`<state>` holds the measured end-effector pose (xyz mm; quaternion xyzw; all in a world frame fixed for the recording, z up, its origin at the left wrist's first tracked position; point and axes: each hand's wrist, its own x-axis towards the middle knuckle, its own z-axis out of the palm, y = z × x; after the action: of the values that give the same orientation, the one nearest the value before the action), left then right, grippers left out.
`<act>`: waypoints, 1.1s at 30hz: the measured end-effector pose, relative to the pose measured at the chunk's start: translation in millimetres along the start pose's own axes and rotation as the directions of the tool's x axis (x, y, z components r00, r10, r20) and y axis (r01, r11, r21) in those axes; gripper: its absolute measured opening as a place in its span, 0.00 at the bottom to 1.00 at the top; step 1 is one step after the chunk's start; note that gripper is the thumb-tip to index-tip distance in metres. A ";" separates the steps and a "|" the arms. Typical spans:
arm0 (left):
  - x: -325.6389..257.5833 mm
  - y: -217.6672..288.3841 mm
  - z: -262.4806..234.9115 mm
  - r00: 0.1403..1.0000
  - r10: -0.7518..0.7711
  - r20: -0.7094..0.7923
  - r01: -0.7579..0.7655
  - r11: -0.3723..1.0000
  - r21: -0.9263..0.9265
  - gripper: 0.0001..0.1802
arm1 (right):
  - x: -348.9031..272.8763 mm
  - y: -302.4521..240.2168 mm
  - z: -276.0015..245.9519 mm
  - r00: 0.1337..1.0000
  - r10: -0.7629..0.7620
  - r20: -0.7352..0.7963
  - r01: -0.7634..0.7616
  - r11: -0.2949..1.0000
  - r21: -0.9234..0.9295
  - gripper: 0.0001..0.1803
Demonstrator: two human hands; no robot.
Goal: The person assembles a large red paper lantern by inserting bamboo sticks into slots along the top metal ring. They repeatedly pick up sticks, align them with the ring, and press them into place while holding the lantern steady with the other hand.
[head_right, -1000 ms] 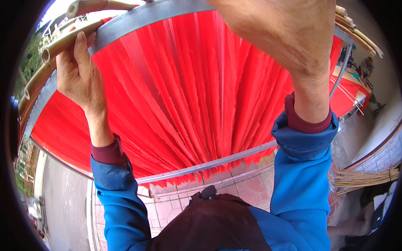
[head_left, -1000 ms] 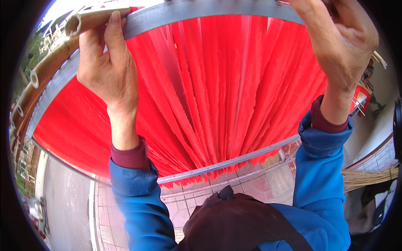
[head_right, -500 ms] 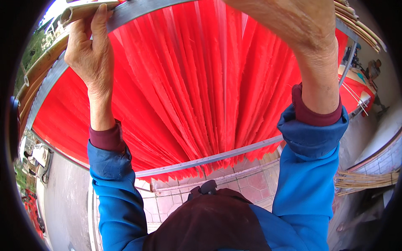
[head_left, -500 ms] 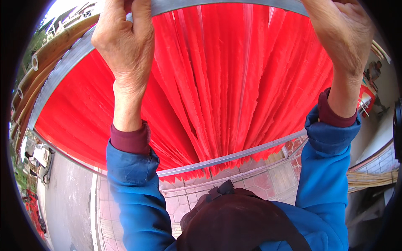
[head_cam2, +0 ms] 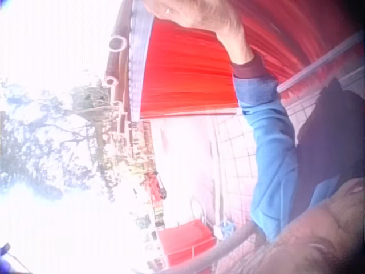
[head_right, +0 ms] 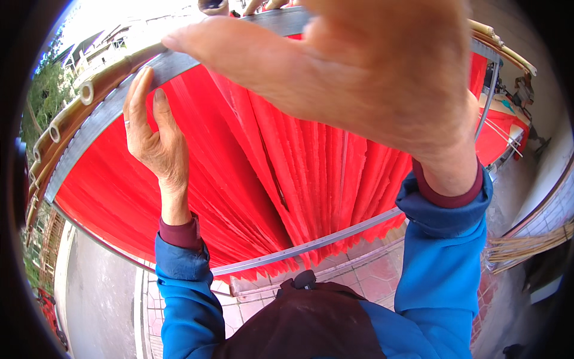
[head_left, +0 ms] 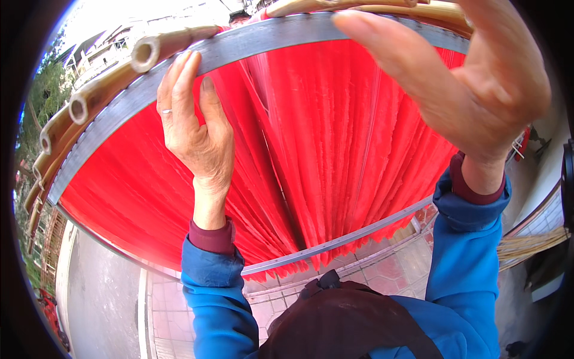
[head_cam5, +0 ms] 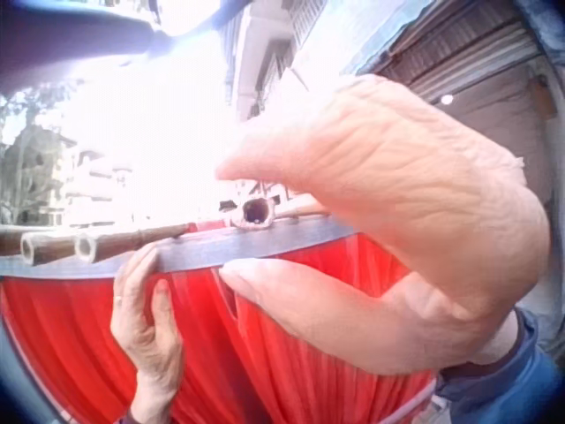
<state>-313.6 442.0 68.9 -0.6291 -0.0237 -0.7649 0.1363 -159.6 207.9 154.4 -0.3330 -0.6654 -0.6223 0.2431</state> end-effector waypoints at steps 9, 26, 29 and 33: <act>32.6 -9.5 5.1 0.996 -0.021 0.088 0.032 0.992 -0.124 0.15 | 21.0 -9.6 30.3 0.998 -0.022 0.051 0.022 1.000 0.000 0.14; 38.3 0.6 27.0 0.984 0.151 0.093 -0.153 0.988 0.015 0.13 | 8.2 2.4 39.1 0.999 0.023 -0.037 -0.021 0.998 0.054 0.13; 28.5 -7.0 25.1 0.980 0.167 0.112 -0.174 0.984 0.049 0.16 | 8.5 2.6 38.7 0.999 0.030 -0.042 -0.028 0.998 0.054 0.13; 12.2 -12.6 15.6 0.980 0.162 0.112 -0.172 0.982 0.084 0.20 | 13.9 0.4 34.0 0.999 0.028 -0.031 -0.027 0.999 0.040 0.13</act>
<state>-303.8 455.2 85.7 -0.6609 -0.0135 -0.7149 0.2277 -165.4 243.5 161.2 -0.3275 -0.6690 -0.6109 0.2684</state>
